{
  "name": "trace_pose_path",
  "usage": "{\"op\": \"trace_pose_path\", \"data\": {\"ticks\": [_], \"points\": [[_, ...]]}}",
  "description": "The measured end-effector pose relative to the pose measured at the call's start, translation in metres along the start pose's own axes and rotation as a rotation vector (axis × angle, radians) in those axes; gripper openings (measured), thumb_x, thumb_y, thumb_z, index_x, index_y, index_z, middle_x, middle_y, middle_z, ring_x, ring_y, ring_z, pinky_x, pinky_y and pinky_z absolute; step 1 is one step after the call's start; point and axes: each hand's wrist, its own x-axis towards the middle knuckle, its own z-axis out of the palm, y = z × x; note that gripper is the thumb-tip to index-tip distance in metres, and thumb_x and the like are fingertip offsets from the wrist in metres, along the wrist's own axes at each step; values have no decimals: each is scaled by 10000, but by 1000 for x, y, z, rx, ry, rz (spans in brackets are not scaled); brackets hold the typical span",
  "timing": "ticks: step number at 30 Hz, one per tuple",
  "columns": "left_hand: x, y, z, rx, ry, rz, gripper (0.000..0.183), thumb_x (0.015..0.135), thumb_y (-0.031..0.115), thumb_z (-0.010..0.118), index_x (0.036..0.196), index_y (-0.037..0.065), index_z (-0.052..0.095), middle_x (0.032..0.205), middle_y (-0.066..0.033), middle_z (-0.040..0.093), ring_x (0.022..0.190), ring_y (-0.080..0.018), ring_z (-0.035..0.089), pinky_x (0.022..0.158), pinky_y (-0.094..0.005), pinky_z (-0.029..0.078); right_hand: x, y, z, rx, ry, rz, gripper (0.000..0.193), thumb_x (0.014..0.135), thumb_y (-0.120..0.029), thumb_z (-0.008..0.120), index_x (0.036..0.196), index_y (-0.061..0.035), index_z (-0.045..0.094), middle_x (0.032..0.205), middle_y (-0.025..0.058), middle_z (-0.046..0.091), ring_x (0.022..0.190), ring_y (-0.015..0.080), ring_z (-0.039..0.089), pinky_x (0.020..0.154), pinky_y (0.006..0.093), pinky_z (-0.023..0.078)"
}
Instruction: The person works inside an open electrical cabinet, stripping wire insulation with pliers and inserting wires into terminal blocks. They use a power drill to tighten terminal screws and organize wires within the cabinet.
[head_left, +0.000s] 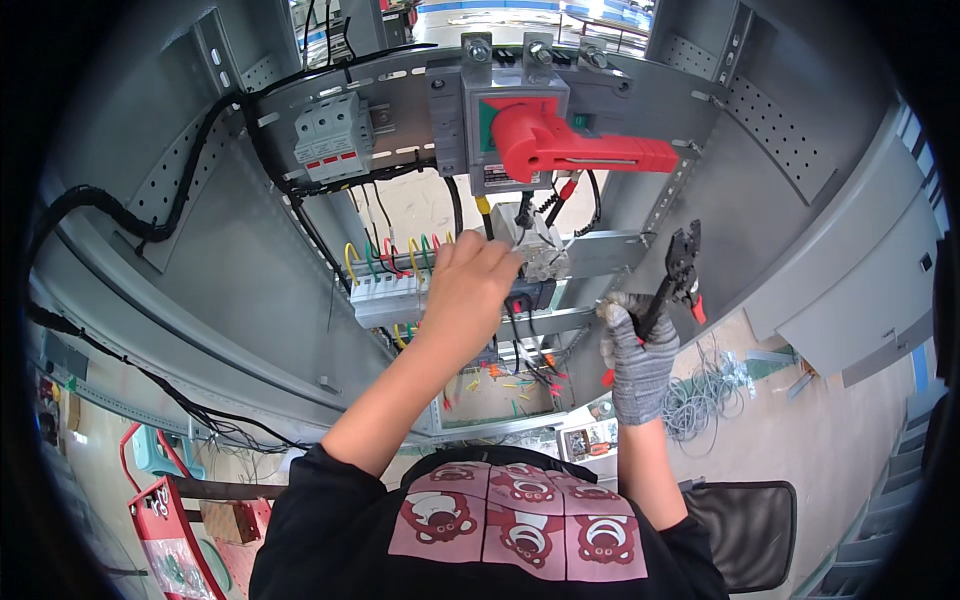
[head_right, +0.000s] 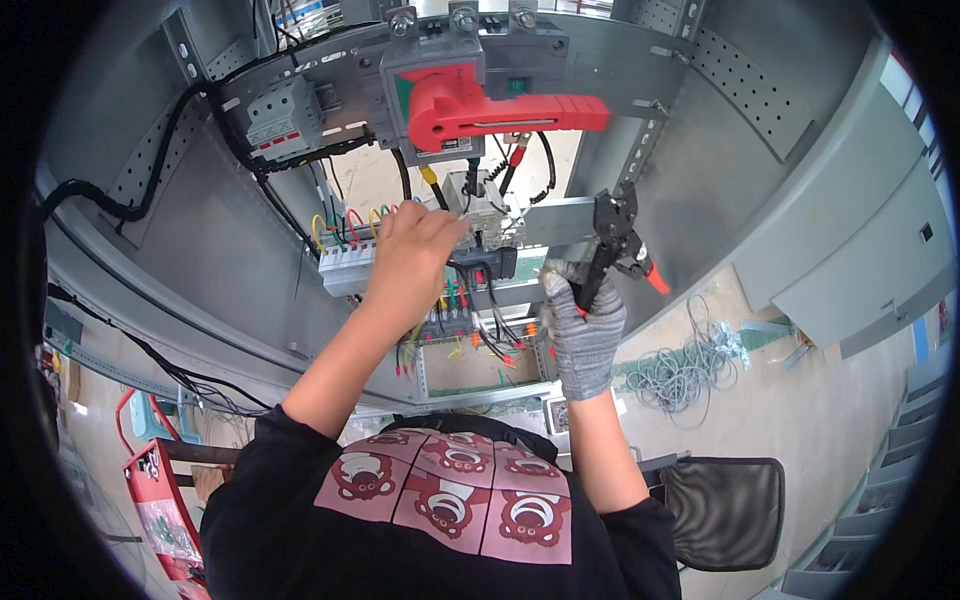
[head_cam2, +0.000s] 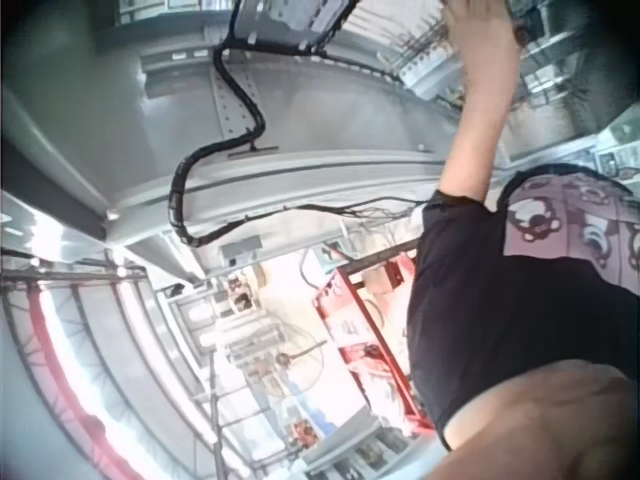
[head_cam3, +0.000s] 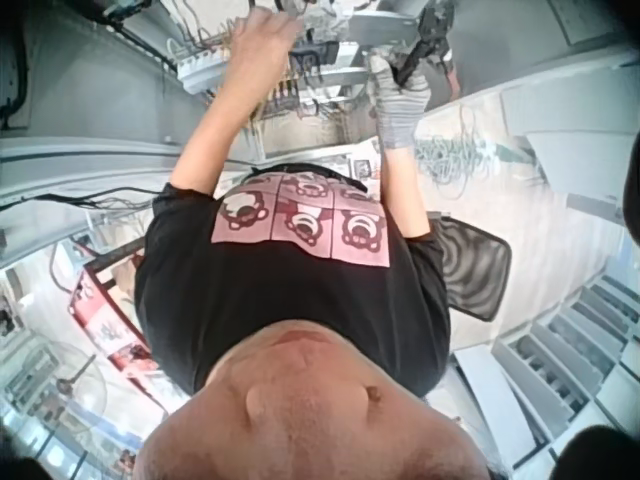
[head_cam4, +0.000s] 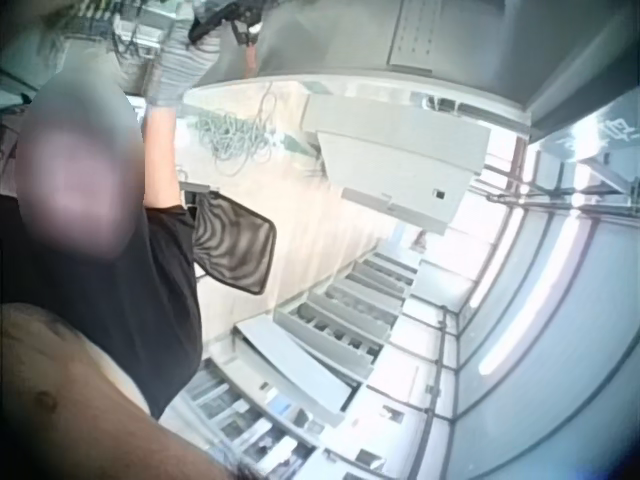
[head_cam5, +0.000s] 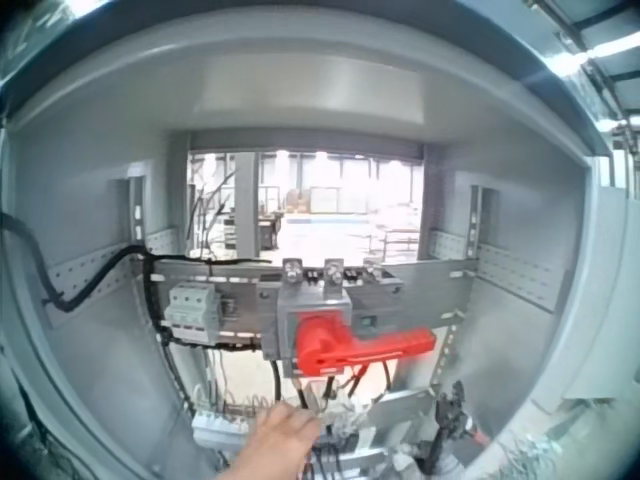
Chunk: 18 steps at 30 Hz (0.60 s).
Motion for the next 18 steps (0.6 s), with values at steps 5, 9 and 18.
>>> {"op": "trace_pose_path", "data": {"ticks": [5,9,18], "points": [[8,2,11,-58,37,204,268,726,88,582,977,75,673,915,-29,590,925,-218,505,810,-360,377,1,4,7,-4,-40,-10,129,876,-128,662,979,-51,653,741,24,661,485,45,489,408,194,351],[25,3,15,-275,77,159,199,708,85,653,906,87,675,873,-33,576,872,-238,516,763,-361,417,5,8,3,-81,-47,5,112,882,-126,654,963,-50,659,716,13,646,478,43,480,408,193,342],[52,8,17,-370,155,187,126,793,114,660,917,124,683,769,-18,564,838,-227,522,826,-374,389,44,-10,8,-126,0,-105,135,902,-174,641,954,-51,660,709,2,639,477,37,472,414,196,344]]}}
